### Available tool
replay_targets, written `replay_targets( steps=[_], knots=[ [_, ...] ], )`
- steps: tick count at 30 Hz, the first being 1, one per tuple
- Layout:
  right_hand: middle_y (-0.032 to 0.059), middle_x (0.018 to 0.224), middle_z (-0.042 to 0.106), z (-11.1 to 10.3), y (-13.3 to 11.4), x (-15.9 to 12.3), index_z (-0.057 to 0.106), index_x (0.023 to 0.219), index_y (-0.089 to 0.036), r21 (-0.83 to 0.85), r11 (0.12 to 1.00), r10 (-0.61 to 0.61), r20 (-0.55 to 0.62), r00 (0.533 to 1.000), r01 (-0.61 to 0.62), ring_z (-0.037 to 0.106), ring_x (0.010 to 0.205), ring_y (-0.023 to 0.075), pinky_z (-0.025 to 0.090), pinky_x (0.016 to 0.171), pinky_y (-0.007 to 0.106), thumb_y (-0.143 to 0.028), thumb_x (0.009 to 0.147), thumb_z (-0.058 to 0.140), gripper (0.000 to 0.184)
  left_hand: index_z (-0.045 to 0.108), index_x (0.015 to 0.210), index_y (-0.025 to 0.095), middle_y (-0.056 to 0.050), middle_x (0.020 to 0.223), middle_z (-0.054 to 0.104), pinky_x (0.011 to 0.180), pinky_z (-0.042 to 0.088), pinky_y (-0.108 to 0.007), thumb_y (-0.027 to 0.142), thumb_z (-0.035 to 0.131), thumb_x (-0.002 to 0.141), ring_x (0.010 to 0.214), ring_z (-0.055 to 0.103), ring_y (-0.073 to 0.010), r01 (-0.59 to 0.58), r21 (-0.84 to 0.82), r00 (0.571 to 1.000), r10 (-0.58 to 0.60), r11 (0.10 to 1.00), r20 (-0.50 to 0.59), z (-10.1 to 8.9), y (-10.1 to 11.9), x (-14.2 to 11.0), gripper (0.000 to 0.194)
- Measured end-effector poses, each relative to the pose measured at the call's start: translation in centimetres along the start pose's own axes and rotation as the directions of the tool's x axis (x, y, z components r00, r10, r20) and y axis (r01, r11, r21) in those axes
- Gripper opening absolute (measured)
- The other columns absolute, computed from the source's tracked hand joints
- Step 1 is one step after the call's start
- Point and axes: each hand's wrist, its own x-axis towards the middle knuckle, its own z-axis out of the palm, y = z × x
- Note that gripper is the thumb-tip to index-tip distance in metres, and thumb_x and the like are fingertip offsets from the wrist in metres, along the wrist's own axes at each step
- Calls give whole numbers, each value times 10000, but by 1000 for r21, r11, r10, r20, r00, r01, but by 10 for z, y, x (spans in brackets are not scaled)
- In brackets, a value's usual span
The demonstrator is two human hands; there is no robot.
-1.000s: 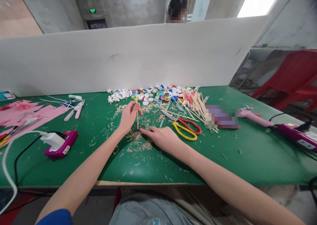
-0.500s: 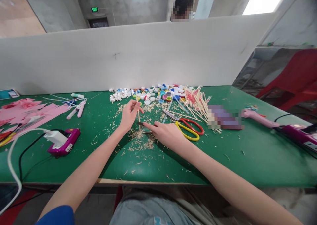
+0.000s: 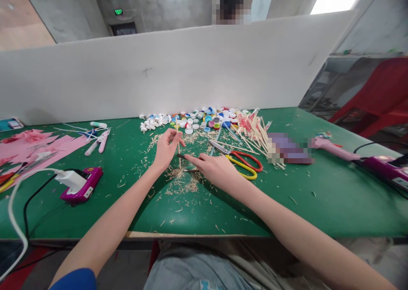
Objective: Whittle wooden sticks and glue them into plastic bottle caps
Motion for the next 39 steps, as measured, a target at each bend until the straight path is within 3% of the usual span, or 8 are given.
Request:
replay_targets(
  steps=[8, 23, 28, 32, 39],
  knots=[
    [51, 941, 608, 1, -3, 2, 314, 1493, -331, -56, 998, -2, 32, 999, 3, 420, 502, 84, 138, 496, 285, -176, 951, 325, 564, 519, 777, 219, 16, 585, 640, 600, 410, -263, 487, 563, 872, 562, 563, -96, 11, -23, 1000, -11, 1000, -4, 1, 0, 0, 288],
    [31, 901, 616, -1, -4, 0, 378, 1458, -359, -9, 1000, 9, 44, 999, -9, 385, 494, 80, 122, 498, 288, -251, 977, 336, 494, 509, 783, 226, 18, 582, 623, 565, 395, -261, 492, 571, 867, 550, 549, -99, 16, -20, 999, -17, 1000, -30, -1, -4, 1, 286],
    [48, 908, 609, -1, -3, 1, 344, 1480, -335, -21, 999, 32, 21, 999, -31, 400, 501, 75, 127, 503, 288, -202, 961, 338, 536, 502, 778, 223, 21, 586, 625, 616, 420, -266, 480, 559, 878, 570, 566, -98, 4, -4, 1000, -4, 1000, -25, 1, -2, 1, 282],
    [43, 915, 618, 0, -3, 1, 379, 1457, -340, 4, 1000, -28, 48, 998, 28, 396, 495, 73, 128, 501, 289, -219, 970, 340, 503, 496, 777, 229, 23, 576, 622, 581, 401, -270, 504, 562, 867, 544, 544, -99, 15, -17, 1000, -16, 1000, -21, 2, -3, 0, 296],
    [42, 949, 619, -1, -3, 1, 330, 1477, -346, -26, 1000, 6, 52, 999, -5, 396, 494, 72, 138, 505, 284, -167, 962, 313, 546, 496, 784, 230, 20, 572, 623, 565, 395, -267, 495, 556, 873, 547, 542, -99, 27, -2, 999, -27, 1000, -28, 1, -3, 0, 286]
  ],
)
